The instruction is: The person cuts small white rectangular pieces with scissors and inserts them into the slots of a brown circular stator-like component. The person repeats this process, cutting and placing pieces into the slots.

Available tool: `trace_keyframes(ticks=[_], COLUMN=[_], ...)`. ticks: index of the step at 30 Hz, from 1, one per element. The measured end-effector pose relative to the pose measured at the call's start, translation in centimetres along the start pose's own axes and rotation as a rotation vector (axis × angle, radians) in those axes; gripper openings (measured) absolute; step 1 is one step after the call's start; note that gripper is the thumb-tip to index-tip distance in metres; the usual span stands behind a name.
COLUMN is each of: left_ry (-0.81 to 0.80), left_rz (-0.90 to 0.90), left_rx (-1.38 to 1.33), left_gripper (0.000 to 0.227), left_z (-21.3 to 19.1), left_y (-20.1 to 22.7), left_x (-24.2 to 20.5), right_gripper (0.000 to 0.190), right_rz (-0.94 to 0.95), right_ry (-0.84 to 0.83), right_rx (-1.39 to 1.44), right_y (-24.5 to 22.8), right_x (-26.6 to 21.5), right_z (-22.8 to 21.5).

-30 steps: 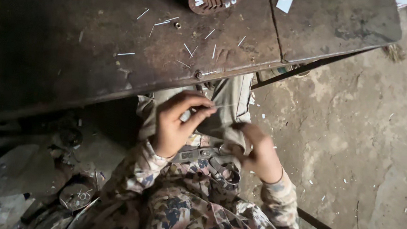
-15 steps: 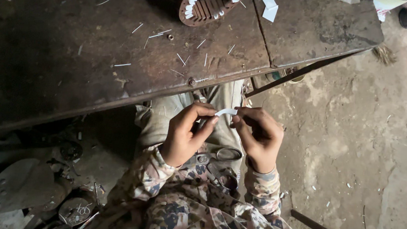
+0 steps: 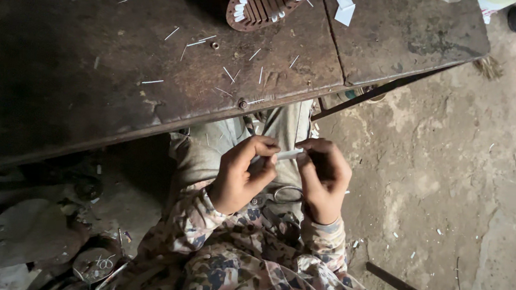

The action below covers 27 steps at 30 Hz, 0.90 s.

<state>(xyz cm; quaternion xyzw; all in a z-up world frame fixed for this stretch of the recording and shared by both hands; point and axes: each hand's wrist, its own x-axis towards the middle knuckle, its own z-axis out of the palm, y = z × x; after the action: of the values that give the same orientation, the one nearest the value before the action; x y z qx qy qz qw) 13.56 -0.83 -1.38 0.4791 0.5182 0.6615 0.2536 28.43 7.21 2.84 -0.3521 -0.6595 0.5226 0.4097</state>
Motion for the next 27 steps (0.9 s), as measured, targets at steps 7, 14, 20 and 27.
trace_keyframes(ticks=[7,14,20,27], left_ry=[-0.028,0.037,0.011,-0.136], left_rz=[-0.236,-0.132,-0.144,-0.219], left_rx=[-0.275,-0.216,-0.246,-0.278], left_gripper=[0.013,0.018,0.024,0.018], left_z=[0.3,1.0,-0.9,-3.8], left_y=[-1.4,-2.6,-4.0,-1.3], left_x=[-0.6,-0.8,0.9,5.4], right_gripper=[0.006,0.004,0.034,0.020], right_rz=[0.105,0.033,-0.331,-0.594], right_ry=[0.049,0.034,-0.357,-0.416], right_rx=[-0.036,-0.001,-0.517,-0.695], right_y=[0.1,0.2,-2.8,-2.7], right_x=[-0.4,-0.1,2.5,6.8], right_z=[0.7,0.9,0.7,1.0])
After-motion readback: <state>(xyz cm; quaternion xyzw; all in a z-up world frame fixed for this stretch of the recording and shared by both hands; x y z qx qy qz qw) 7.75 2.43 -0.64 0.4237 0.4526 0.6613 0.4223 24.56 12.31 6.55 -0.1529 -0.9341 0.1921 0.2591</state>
